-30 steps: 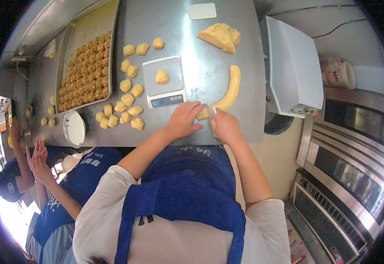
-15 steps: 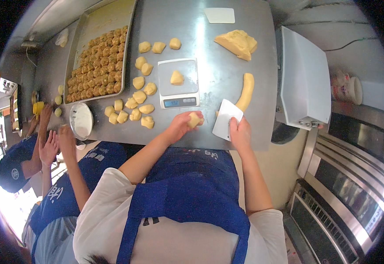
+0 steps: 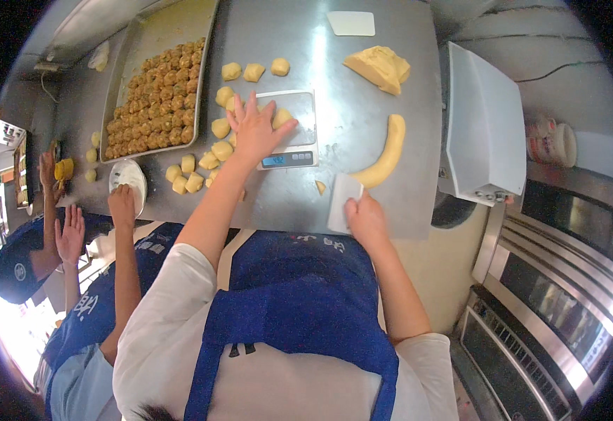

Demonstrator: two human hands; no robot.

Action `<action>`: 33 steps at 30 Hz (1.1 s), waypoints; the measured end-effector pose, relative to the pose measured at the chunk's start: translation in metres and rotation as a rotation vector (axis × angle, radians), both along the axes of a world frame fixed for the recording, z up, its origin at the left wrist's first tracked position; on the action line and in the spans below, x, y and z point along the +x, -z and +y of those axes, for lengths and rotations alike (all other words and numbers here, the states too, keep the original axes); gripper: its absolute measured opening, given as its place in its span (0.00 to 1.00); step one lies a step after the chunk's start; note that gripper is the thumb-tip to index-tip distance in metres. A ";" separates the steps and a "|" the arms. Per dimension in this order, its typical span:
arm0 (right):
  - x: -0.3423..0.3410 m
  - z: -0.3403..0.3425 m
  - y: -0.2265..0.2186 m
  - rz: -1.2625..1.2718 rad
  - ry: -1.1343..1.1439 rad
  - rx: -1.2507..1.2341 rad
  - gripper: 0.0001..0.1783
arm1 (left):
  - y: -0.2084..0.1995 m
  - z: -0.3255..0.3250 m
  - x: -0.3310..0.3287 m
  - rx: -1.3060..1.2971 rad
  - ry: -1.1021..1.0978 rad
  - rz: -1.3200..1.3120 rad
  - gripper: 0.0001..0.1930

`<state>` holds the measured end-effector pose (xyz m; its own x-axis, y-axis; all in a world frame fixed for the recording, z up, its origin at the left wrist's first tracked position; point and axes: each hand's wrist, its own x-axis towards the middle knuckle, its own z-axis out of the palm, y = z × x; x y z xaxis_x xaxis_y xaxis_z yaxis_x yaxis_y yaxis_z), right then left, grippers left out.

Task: The person cuts a long piece of dough into smaller portions using a scraper, weighs the portions on a scale, and then flattens each portion by hand to wrap it around a ball of filling from a tray.

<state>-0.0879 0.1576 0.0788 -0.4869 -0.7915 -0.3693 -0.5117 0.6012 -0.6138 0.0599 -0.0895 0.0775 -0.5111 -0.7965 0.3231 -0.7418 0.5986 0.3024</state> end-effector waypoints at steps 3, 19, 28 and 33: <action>0.018 -0.011 0.004 -0.124 -0.043 -0.062 0.21 | 0.000 0.004 -0.001 -0.114 0.092 -0.114 0.20; 0.057 -0.032 0.029 -0.059 -0.140 0.037 0.20 | 0.048 0.101 0.054 0.425 0.517 -0.011 0.32; 0.004 0.026 0.038 -0.121 0.068 -0.083 0.21 | 0.021 0.104 0.072 0.119 0.486 -0.268 0.26; 0.018 0.024 0.054 -0.109 -0.012 -0.073 0.21 | 0.063 0.121 0.026 0.112 0.736 0.076 0.18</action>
